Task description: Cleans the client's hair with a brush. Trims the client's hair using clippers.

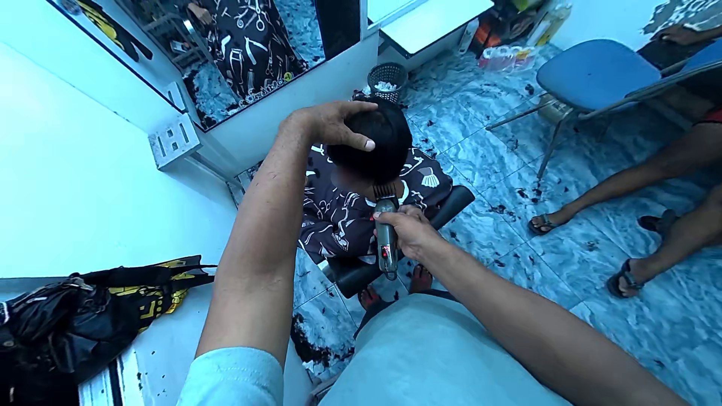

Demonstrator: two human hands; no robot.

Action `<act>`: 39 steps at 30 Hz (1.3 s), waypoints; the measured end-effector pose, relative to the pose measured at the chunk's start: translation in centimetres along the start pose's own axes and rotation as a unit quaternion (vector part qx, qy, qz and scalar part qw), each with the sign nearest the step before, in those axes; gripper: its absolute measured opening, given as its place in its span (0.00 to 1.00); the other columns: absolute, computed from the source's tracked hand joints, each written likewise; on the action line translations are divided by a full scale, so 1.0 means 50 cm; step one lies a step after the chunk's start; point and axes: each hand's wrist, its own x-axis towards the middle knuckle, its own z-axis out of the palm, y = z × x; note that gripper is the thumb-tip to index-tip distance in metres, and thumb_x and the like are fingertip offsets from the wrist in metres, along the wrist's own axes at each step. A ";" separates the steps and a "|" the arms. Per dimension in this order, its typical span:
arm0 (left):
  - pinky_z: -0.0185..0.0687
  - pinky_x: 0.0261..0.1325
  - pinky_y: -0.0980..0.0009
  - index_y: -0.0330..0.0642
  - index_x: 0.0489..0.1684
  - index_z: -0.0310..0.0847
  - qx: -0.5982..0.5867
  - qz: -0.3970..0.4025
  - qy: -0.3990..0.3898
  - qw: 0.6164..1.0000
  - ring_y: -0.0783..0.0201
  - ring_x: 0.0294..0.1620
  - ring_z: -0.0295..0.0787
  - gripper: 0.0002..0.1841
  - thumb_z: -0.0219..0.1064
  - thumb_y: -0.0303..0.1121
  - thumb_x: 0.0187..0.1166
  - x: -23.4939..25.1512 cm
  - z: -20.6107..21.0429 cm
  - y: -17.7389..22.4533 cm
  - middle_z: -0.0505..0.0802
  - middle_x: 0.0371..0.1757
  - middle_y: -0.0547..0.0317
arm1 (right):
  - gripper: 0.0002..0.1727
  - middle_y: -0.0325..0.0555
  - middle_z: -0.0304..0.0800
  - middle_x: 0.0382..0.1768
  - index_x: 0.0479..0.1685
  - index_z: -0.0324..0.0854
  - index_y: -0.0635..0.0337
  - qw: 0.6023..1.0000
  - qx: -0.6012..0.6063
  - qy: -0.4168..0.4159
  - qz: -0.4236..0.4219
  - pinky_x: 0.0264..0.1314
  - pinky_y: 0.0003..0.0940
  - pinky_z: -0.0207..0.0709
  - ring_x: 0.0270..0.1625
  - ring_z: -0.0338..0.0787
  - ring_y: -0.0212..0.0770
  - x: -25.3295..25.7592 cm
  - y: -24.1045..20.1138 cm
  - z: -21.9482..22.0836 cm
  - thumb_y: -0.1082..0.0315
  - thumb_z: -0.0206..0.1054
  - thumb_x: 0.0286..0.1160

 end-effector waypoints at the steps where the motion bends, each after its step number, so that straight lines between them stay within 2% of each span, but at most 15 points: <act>1: 0.70 0.85 0.56 0.57 0.92 0.62 0.005 -0.003 -0.002 1.000 0.63 0.82 0.76 0.50 0.83 0.54 0.64 0.001 0.001 0.001 0.80 0.83 0.57 | 0.33 0.62 0.86 0.50 0.70 0.67 0.64 1.000 -0.007 0.002 -0.014 0.43 0.50 0.91 0.42 0.93 0.55 0.000 0.000 0.003 0.72 0.81 0.66; 7: 0.74 0.82 0.53 0.57 0.92 0.59 0.007 -0.010 -0.009 1.000 0.60 0.80 0.78 0.53 0.86 0.52 0.60 0.007 0.010 0.008 0.80 0.82 0.55 | 0.37 0.57 0.86 0.50 0.70 0.66 0.59 0.990 -0.045 -0.036 -0.128 0.45 0.50 0.90 0.45 0.92 0.51 -0.006 -0.023 0.019 0.70 0.84 0.62; 13: 0.74 0.82 0.54 0.54 0.93 0.57 0.005 -0.003 -0.007 1.000 0.60 0.80 0.78 0.55 0.87 0.50 0.59 0.001 0.017 0.006 0.78 0.84 0.55 | 0.36 0.58 0.89 0.48 0.70 0.67 0.61 0.989 -0.034 -0.060 -0.133 0.44 0.50 0.91 0.42 0.94 0.53 -0.022 -0.046 0.036 0.70 0.82 0.63; 20: 0.73 0.83 0.55 0.56 0.93 0.57 0.030 0.006 0.001 1.000 0.61 0.81 0.77 0.57 0.89 0.52 0.56 -0.002 0.021 0.000 0.78 0.84 0.57 | 0.35 0.57 0.88 0.50 0.69 0.68 0.60 0.987 -0.040 -0.066 -0.139 0.43 0.49 0.91 0.43 0.93 0.52 -0.030 -0.063 0.046 0.70 0.83 0.61; 24: 0.73 0.83 0.53 0.55 0.92 0.58 0.055 0.016 0.006 0.998 0.59 0.80 0.78 0.57 0.89 0.51 0.56 0.000 0.021 0.000 0.79 0.83 0.55 | 0.35 0.54 0.89 0.50 0.69 0.70 0.57 0.978 -0.060 -0.081 -0.184 0.46 0.47 0.90 0.46 0.93 0.49 -0.029 -0.060 0.044 0.67 0.84 0.61; 26: 0.72 0.84 0.52 0.56 0.92 0.58 0.060 0.007 0.007 0.998 0.60 0.81 0.77 0.56 0.86 0.57 0.58 -0.002 0.022 0.005 0.79 0.83 0.56 | 0.34 0.56 0.89 0.50 0.71 0.68 0.58 0.986 -0.040 -0.084 -0.136 0.45 0.50 0.91 0.45 0.93 0.52 -0.028 -0.037 0.029 0.66 0.82 0.65; 28: 0.70 0.85 0.50 0.56 0.92 0.59 0.064 -0.002 0.012 0.998 0.59 0.82 0.76 0.51 0.76 0.65 0.67 -0.001 0.019 0.011 0.79 0.83 0.56 | 0.32 0.62 0.89 0.48 0.70 0.69 0.63 0.998 -0.012 -0.054 -0.043 0.42 0.52 0.91 0.42 0.94 0.56 -0.019 -0.009 0.008 0.65 0.80 0.69; 30: 0.67 0.86 0.49 0.55 0.92 0.61 0.065 -0.011 0.013 0.998 0.59 0.83 0.75 0.46 0.67 0.67 0.74 -0.003 0.016 0.016 0.79 0.83 0.56 | 0.30 0.62 0.88 0.48 0.69 0.70 0.65 1.000 0.000 -0.026 0.007 0.42 0.52 0.91 0.42 0.93 0.56 -0.001 0.013 -0.007 0.67 0.79 0.70; 31: 0.68 0.86 0.50 0.55 0.91 0.62 0.063 -0.012 0.012 0.998 0.60 0.83 0.75 0.45 0.67 0.67 0.75 -0.003 0.016 0.014 0.80 0.83 0.56 | 0.31 0.62 0.88 0.49 0.68 0.70 0.65 1.000 0.001 -0.019 0.010 0.43 0.51 0.91 0.42 0.93 0.56 0.005 0.019 -0.009 0.68 0.80 0.69; 36: 0.70 0.85 0.55 0.53 0.93 0.58 0.036 -0.002 -0.001 0.999 0.62 0.82 0.76 0.52 0.80 0.59 0.66 -0.002 0.014 0.005 0.79 0.83 0.56 | 0.37 0.60 0.86 0.50 0.70 0.67 0.60 0.997 -0.025 -0.024 -0.066 0.45 0.52 0.90 0.44 0.92 0.55 0.007 0.004 0.007 0.69 0.84 0.61; 39: 0.71 0.85 0.56 0.54 0.93 0.57 0.032 -0.004 -0.002 0.999 0.63 0.82 0.75 0.54 0.83 0.56 0.62 -0.002 0.016 0.006 0.78 0.84 0.57 | 0.36 0.58 0.87 0.49 0.70 0.67 0.60 0.994 -0.021 -0.047 -0.099 0.44 0.50 0.90 0.43 0.93 0.53 0.000 -0.019 0.024 0.69 0.83 0.62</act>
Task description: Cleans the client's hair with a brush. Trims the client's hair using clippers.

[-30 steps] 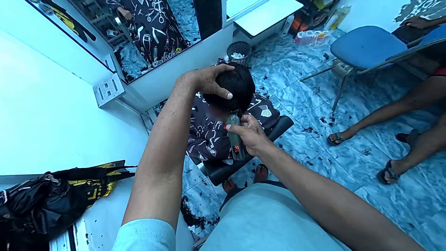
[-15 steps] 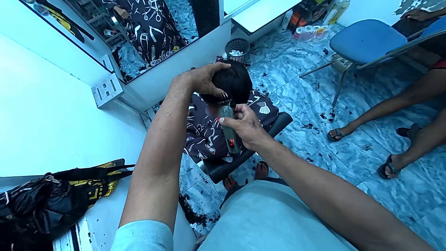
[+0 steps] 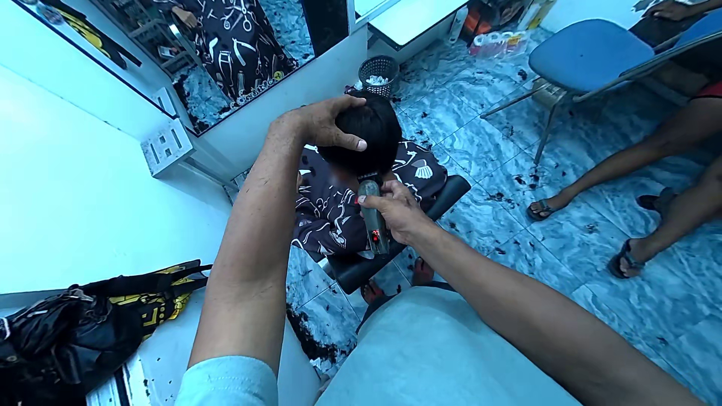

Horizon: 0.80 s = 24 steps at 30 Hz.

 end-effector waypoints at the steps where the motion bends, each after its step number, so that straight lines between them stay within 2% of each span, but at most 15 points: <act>1: 0.70 0.85 0.55 0.54 0.93 0.58 0.000 0.001 0.001 1.000 0.62 0.82 0.75 0.54 0.84 0.55 0.62 0.000 0.002 0.000 0.78 0.84 0.57 | 0.36 0.58 0.88 0.49 0.70 0.67 0.59 1.000 0.006 -0.007 -0.004 0.43 0.50 0.90 0.43 0.93 0.53 -0.002 -0.007 0.004 0.69 0.83 0.62; 12: 0.70 0.85 0.53 0.56 0.92 0.59 0.032 0.012 0.016 0.999 0.62 0.82 0.76 0.55 0.85 0.58 0.59 0.001 0.004 -0.006 0.79 0.83 0.58 | 0.36 0.58 0.88 0.51 0.70 0.68 0.59 0.999 0.034 -0.036 -0.015 0.44 0.51 0.91 0.45 0.94 0.55 -0.014 -0.050 0.025 0.69 0.83 0.62; 14: 0.70 0.84 0.49 0.57 0.92 0.60 0.040 0.009 0.020 0.999 0.60 0.82 0.76 0.55 0.85 0.58 0.59 0.000 0.004 -0.004 0.79 0.83 0.58 | 0.35 0.59 0.88 0.50 0.70 0.68 0.59 0.999 0.034 -0.037 -0.015 0.44 0.52 0.91 0.44 0.94 0.56 -0.014 -0.055 0.025 0.69 0.83 0.62; 17: 0.70 0.85 0.51 0.55 0.92 0.60 0.049 0.010 0.025 0.998 0.59 0.83 0.75 0.55 0.86 0.57 0.59 0.001 0.005 -0.005 0.78 0.84 0.56 | 0.36 0.60 0.89 0.48 0.70 0.68 0.59 0.998 0.040 -0.041 -0.021 0.42 0.52 0.91 0.42 0.93 0.56 -0.020 -0.063 0.030 0.68 0.83 0.63; 20: 0.69 0.84 0.46 0.55 0.92 0.61 0.054 0.001 0.029 0.998 0.54 0.82 0.75 0.55 0.87 0.54 0.58 0.001 0.002 -0.001 0.78 0.83 0.53 | 0.36 0.57 0.88 0.52 0.73 0.67 0.56 0.996 0.031 -0.064 -0.046 0.44 0.52 0.90 0.45 0.93 0.54 -0.019 -0.059 0.029 0.66 0.83 0.64; 22: 0.70 0.83 0.45 0.59 0.92 0.61 0.051 -0.007 0.026 0.998 0.55 0.82 0.76 0.55 0.85 0.59 0.58 -0.002 0.003 -0.004 0.79 0.83 0.56 | 0.35 0.59 0.88 0.54 0.73 0.68 0.58 0.998 0.031 -0.054 -0.003 0.47 0.53 0.91 0.47 0.93 0.55 -0.020 -0.036 0.015 0.66 0.81 0.67; 24: 0.70 0.84 0.45 0.59 0.92 0.61 0.043 -0.011 0.027 0.999 0.57 0.82 0.76 0.53 0.80 0.65 0.60 -0.003 0.001 -0.005 0.80 0.83 0.56 | 0.28 0.62 0.89 0.48 0.67 0.72 0.67 0.998 0.030 -0.012 0.061 0.44 0.50 0.92 0.42 0.94 0.55 -0.012 -0.004 -0.002 0.69 0.79 0.70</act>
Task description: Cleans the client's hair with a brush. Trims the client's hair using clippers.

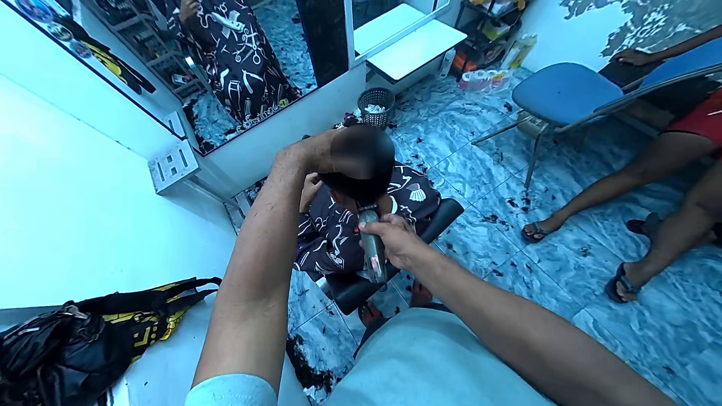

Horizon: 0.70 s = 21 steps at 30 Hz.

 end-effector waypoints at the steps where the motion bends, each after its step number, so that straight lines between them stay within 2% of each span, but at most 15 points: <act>1: 0.69 0.84 0.46 0.57 0.92 0.61 -0.005 0.004 0.000 1.000 0.56 0.82 0.76 0.52 0.78 0.66 0.63 0.000 0.000 0.000 0.80 0.83 0.54 | 0.26 0.63 0.89 0.47 0.65 0.73 0.69 1.000 0.000 0.020 0.021 0.43 0.49 0.92 0.41 0.94 0.55 0.006 0.012 -0.007 0.70 0.78 0.70; 4: 0.69 0.85 0.48 0.56 0.92 0.61 -0.007 0.007 -0.002 1.000 0.58 0.82 0.76 0.52 0.78 0.65 0.64 -0.001 0.001 -0.001 0.80 0.82 0.55 | 0.31 0.63 0.88 0.48 0.67 0.69 0.67 0.999 -0.012 0.039 0.012 0.44 0.49 0.91 0.42 0.93 0.54 0.011 0.016 -0.005 0.71 0.80 0.67; 7: 0.70 0.84 0.48 0.57 0.92 0.60 -0.004 0.002 -0.013 1.000 0.59 0.82 0.76 0.53 0.81 0.63 0.62 0.006 -0.003 0.003 0.80 0.83 0.57 | 0.36 0.58 0.88 0.53 0.73 0.66 0.59 0.995 -0.030 -0.019 -0.090 0.48 0.50 0.90 0.47 0.93 0.53 0.005 -0.007 0.007 0.69 0.82 0.65; 8: 0.70 0.84 0.47 0.57 0.92 0.60 -0.002 0.001 -0.012 1.000 0.58 0.82 0.77 0.53 0.81 0.62 0.61 0.006 -0.002 0.002 0.80 0.83 0.57 | 0.37 0.57 0.88 0.54 0.74 0.66 0.57 0.994 -0.040 -0.031 -0.099 0.48 0.50 0.90 0.48 0.93 0.52 0.005 -0.009 0.011 0.67 0.82 0.66; 9: 0.71 0.83 0.46 0.57 0.92 0.60 0.001 0.003 -0.012 1.000 0.57 0.81 0.77 0.54 0.81 0.62 0.61 0.006 -0.003 0.000 0.80 0.82 0.57 | 0.37 0.57 0.87 0.54 0.74 0.65 0.57 0.995 -0.041 -0.031 -0.083 0.49 0.50 0.90 0.48 0.93 0.52 0.005 -0.007 0.012 0.66 0.82 0.67; 12: 0.71 0.83 0.46 0.57 0.92 0.59 0.001 0.000 -0.011 1.000 0.56 0.81 0.77 0.53 0.81 0.62 0.61 0.004 -0.005 0.006 0.80 0.83 0.56 | 0.32 0.62 0.88 0.50 0.68 0.68 0.65 1.000 -0.013 0.014 0.010 0.45 0.49 0.91 0.43 0.93 0.55 0.007 0.007 0.009 0.70 0.81 0.67; 14: 0.70 0.84 0.48 0.57 0.92 0.59 -0.005 0.002 -0.013 1.000 0.58 0.82 0.76 0.53 0.82 0.60 0.62 0.006 -0.004 0.004 0.80 0.83 0.56 | 0.32 0.62 0.88 0.51 0.70 0.68 0.66 1.000 0.009 0.002 -0.008 0.46 0.51 0.91 0.45 0.93 0.55 -0.001 -0.008 0.015 0.70 0.80 0.68; 17: 0.71 0.84 0.48 0.58 0.92 0.60 0.008 0.007 -0.016 1.000 0.58 0.81 0.77 0.52 0.81 0.59 0.64 0.006 -0.003 0.002 0.81 0.82 0.57 | 0.36 0.57 0.87 0.55 0.75 0.65 0.56 0.994 0.022 -0.056 -0.087 0.45 0.56 0.90 0.48 0.93 0.56 -0.015 -0.044 0.030 0.63 0.80 0.69; 19: 0.72 0.83 0.47 0.59 0.92 0.60 0.010 0.006 -0.015 1.000 0.58 0.81 0.78 0.52 0.81 0.61 0.63 0.006 -0.004 -0.001 0.81 0.82 0.58 | 0.34 0.59 0.88 0.53 0.73 0.67 0.58 0.998 0.017 -0.044 -0.049 0.45 0.54 0.90 0.46 0.93 0.56 -0.018 -0.035 0.030 0.62 0.80 0.70; 21: 0.71 0.83 0.47 0.60 0.92 0.60 0.006 0.002 -0.017 1.000 0.59 0.82 0.77 0.52 0.81 0.61 0.63 0.009 -0.007 0.000 0.80 0.83 0.58 | 0.29 0.61 0.89 0.49 0.68 0.72 0.65 1.000 0.009 -0.011 0.016 0.43 0.50 0.91 0.42 0.94 0.55 -0.015 -0.014 0.023 0.65 0.79 0.71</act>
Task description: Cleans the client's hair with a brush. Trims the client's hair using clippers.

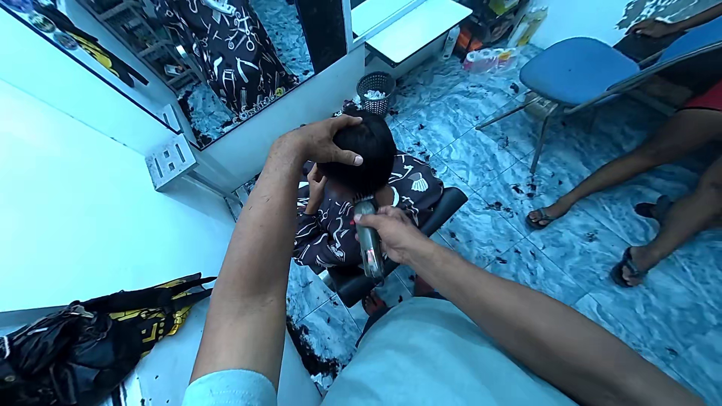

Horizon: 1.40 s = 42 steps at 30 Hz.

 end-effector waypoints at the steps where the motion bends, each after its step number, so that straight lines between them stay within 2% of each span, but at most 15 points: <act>1: 0.70 0.84 0.47 0.60 0.92 0.59 0.000 0.000 -0.002 1.000 0.59 0.82 0.76 0.52 0.80 0.61 0.63 0.000 -0.002 -0.001 0.80 0.83 0.58 | 0.27 0.62 0.89 0.48 0.65 0.71 0.66 1.000 0.003 0.005 0.011 0.43 0.50 0.91 0.42 0.94 0.54 0.001 0.003 0.000 0.66 0.78 0.72; 6: 0.70 0.84 0.51 0.58 0.92 0.61 -0.006 0.005 -0.012 1.000 0.61 0.81 0.77 0.50 0.80 0.60 0.65 -0.001 -0.001 -0.003 0.81 0.82 0.59 | 0.38 0.58 0.87 0.56 0.77 0.65 0.57 0.996 0.028 -0.038 -0.082 0.49 0.53 0.90 0.49 0.92 0.55 -0.006 -0.028 0.023 0.61 0.81 0.69; 12: 0.71 0.84 0.52 0.57 0.92 0.61 -0.012 0.003 -0.011 1.000 0.62 0.81 0.78 0.49 0.80 0.59 0.66 0.001 -0.003 -0.004 0.82 0.81 0.58 | 0.25 0.58 0.91 0.48 0.66 0.76 0.64 0.997 0.045 -0.035 -0.059 0.46 0.50 0.90 0.43 0.93 0.52 -0.011 -0.013 0.036 0.63 0.77 0.74; 16: 0.68 0.87 0.55 0.54 0.94 0.58 -0.124 0.004 0.066 0.990 0.61 0.85 0.73 0.37 0.59 0.58 0.85 -0.019 -0.007 -0.016 0.75 0.88 0.54 | 0.29 0.56 0.90 0.46 0.69 0.74 0.59 0.997 -0.028 -0.069 -0.004 0.39 0.50 0.90 0.39 0.92 0.51 -0.036 0.002 0.015 0.54 0.76 0.75; 17: 0.73 0.83 0.55 0.51 0.95 0.54 -0.243 0.016 0.158 0.957 0.58 0.85 0.73 0.35 0.51 0.55 0.91 -0.039 -0.005 -0.036 0.70 0.90 0.50 | 0.25 0.57 0.90 0.46 0.66 0.76 0.62 0.996 -0.028 -0.077 0.031 0.39 0.50 0.91 0.39 0.93 0.52 -0.045 0.016 -0.026 0.58 0.74 0.77; 19: 0.89 0.61 0.54 0.51 0.93 0.52 -0.480 0.056 0.426 0.765 0.52 0.69 0.86 0.35 0.35 0.60 0.93 -0.092 0.028 -0.103 0.77 0.84 0.52 | 0.22 0.57 0.90 0.48 0.68 0.74 0.63 0.994 0.021 -0.075 0.073 0.40 0.53 0.92 0.42 0.94 0.54 -0.071 0.041 -0.142 0.62 0.69 0.82; 21: 0.90 0.43 0.52 0.45 0.75 0.62 -0.593 0.083 0.634 0.490 0.51 0.44 0.91 0.43 0.20 0.70 0.85 -0.144 0.082 -0.121 0.90 0.52 0.50 | 0.17 0.53 0.90 0.45 0.67 0.74 0.60 0.992 0.109 -0.033 0.059 0.41 0.51 0.91 0.42 0.93 0.50 -0.085 0.045 -0.255 0.60 0.59 0.89; 23: 0.85 0.31 0.60 0.53 0.52 0.73 -0.647 0.108 0.661 0.365 0.60 0.27 0.85 0.47 0.12 0.76 0.77 -0.160 0.168 -0.061 0.87 0.30 0.61 | 0.16 0.49 0.89 0.42 0.63 0.75 0.58 0.978 0.201 0.050 0.030 0.44 0.48 0.91 0.42 0.93 0.47 -0.083 0.041 -0.313 0.58 0.52 0.93; 26: 0.84 0.23 0.67 0.59 0.36 0.82 -0.686 0.157 0.536 0.466 0.66 0.20 0.84 0.50 0.10 0.77 0.74 -0.099 0.288 0.081 0.89 0.24 0.66 | 0.16 0.51 0.90 0.43 0.63 0.75 0.58 0.959 0.258 0.113 0.017 0.46 0.47 0.92 0.44 0.95 0.48 -0.074 0.034 -0.317 0.56 0.52 0.93; 29: 0.89 0.27 0.62 0.43 0.52 0.82 -0.592 0.036 0.272 0.758 0.59 0.24 0.90 0.44 0.16 0.63 0.88 -0.118 0.383 0.185 0.93 0.32 0.55 | 0.17 0.56 0.90 0.45 0.65 0.76 0.62 0.968 0.223 0.115 0.018 0.44 0.47 0.92 0.43 0.94 0.50 -0.073 0.037 -0.284 0.58 0.56 0.91; 30: 0.91 0.29 0.60 0.37 0.55 0.83 -0.563 0.006 0.214 0.798 0.57 0.25 0.91 0.43 0.22 0.60 0.92 -0.138 0.382 0.197 0.94 0.33 0.52 | 0.18 0.57 0.90 0.47 0.66 0.76 0.63 0.975 0.192 0.109 0.015 0.43 0.48 0.92 0.42 0.94 0.52 -0.069 0.035 -0.272 0.60 0.58 0.90; 35: 0.93 0.45 0.58 0.40 0.44 0.79 -0.326 0.099 0.500 0.797 0.63 0.33 0.92 0.20 0.43 0.41 0.95 -0.159 0.160 0.183 0.92 0.30 0.60 | 0.22 0.59 0.90 0.52 0.69 0.75 0.65 0.995 0.064 -0.035 0.062 0.47 0.50 0.91 0.47 0.94 0.54 -0.037 0.027 -0.183 0.60 0.67 0.85; 37: 0.86 0.63 0.53 0.37 0.62 0.83 -0.102 -0.014 0.408 0.907 0.57 0.54 0.92 0.24 0.61 0.51 0.86 -0.101 0.060 0.170 0.93 0.51 0.50 | 0.23 0.60 0.91 0.50 0.68 0.76 0.65 0.996 0.029 -0.058 0.060 0.45 0.47 0.91 0.43 0.95 0.53 -0.011 0.026 -0.134 0.59 0.70 0.82; 38: 0.79 0.75 0.45 0.49 0.74 0.82 -0.015 -0.084 0.302 0.949 0.53 0.69 0.86 0.33 0.63 0.63 0.80 -0.069 0.035 0.160 0.90 0.67 0.49 | 0.25 0.60 0.92 0.49 0.67 0.78 0.66 0.996 0.029 -0.052 0.067 0.43 0.47 0.91 0.42 0.95 0.53 0.001 0.031 -0.118 0.58 0.72 0.80; 42: 0.68 0.81 0.34 0.61 0.89 0.68 0.102 -0.157 0.052 0.981 0.45 0.82 0.77 0.46 0.63 0.74 0.71 -0.001 0.023 0.132 0.81 0.82 0.49 | 0.27 0.59 0.91 0.48 0.66 0.77 0.65 0.996 0.043 -0.028 0.071 0.41 0.46 0.91 0.41 0.94 0.52 0.020 0.020 -0.084 0.57 0.76 0.75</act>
